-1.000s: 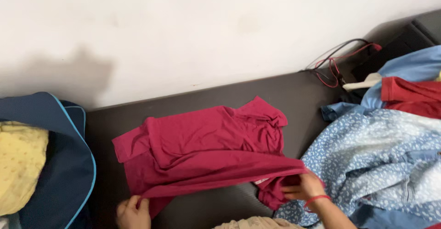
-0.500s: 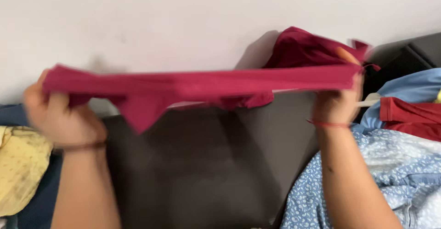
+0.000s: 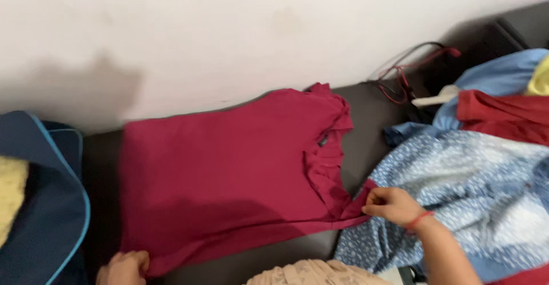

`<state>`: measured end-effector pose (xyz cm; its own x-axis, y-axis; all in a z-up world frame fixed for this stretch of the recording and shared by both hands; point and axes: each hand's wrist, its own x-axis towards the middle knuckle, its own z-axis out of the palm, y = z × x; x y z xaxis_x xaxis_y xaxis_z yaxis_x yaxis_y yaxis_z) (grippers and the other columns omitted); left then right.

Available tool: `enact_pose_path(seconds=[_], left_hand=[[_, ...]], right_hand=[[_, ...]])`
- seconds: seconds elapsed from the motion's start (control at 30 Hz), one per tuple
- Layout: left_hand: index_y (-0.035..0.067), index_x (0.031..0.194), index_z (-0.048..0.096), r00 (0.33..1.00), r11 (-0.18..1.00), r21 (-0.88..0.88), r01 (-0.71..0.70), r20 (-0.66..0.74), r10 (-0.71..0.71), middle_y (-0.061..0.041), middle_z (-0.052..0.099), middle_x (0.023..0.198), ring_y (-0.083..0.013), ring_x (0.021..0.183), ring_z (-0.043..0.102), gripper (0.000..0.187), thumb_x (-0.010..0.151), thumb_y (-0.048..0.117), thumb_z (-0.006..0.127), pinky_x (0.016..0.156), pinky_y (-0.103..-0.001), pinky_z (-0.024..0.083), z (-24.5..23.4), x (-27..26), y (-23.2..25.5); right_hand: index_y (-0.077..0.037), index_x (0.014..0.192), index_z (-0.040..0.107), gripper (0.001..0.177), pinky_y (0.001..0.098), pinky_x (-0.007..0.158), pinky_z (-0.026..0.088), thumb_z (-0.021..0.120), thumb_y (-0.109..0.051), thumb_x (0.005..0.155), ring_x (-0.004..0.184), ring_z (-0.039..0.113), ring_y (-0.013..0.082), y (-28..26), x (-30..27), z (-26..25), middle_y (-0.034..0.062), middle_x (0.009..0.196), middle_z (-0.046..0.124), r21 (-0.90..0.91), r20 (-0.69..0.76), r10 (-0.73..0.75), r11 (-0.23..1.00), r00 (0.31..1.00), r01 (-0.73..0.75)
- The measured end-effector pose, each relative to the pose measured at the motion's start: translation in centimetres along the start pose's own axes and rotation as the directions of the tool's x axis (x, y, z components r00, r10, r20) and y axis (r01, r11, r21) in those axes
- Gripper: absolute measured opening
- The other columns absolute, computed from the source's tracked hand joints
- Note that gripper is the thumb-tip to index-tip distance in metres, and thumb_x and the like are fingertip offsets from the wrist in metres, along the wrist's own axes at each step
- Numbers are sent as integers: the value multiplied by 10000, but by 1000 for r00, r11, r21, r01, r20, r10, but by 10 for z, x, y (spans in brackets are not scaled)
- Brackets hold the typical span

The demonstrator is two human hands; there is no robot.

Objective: The person folds several items of clothing including a maroon t-shirt, a blue patterned shirt, a red polo shirt, a yellow graphic t-shirt, and a light-blue garment by hand on a dark surface and places each one into a blue bag.

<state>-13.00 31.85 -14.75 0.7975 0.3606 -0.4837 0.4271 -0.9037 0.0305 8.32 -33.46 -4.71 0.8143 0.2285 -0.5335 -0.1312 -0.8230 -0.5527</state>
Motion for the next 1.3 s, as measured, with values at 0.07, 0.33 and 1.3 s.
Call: enact_pose_path(seconds=[0.07, 0.33, 1.3], left_hand=[[291, 1129, 732, 992, 999, 35, 29, 121, -33, 40, 751, 1206, -113, 1309, 629, 230, 902, 266, 703, 1158, -401, 495, 12, 7, 5], [330, 1284, 611, 880, 971, 222, 94, 438, -185, 51, 629, 1350, -135, 1401, 538, 491, 847, 302, 833, 1245, -508, 381, -10, 13, 21], [283, 1363, 632, 927, 993, 69, 94, 358, -113, -2, 619, 1363, -188, 1361, 563, 593, 814, 109, 773, 1216, -346, 422, -9, -21, -20]], right_hand=[[-37, 991, 733, 380, 325, 807, 558, 858, -314, 762, 889, 712, 238, -5, -6, 20, 124, 953, 761, -73, -215, 15, 997, 976, -32], [-105, 1138, 703, 547, 462, 936, 493, 812, -440, 719, 1125, 618, 386, -70, -10, 65, 158, 1220, 696, -506, -606, -435, 857, 666, 99], [150, 1058, 768, 248, 379, 798, 505, 824, 1, 868, 905, 611, 308, 86, -39, 55, 287, 1057, 642, 744, 2, 50, 667, 999, -35]])
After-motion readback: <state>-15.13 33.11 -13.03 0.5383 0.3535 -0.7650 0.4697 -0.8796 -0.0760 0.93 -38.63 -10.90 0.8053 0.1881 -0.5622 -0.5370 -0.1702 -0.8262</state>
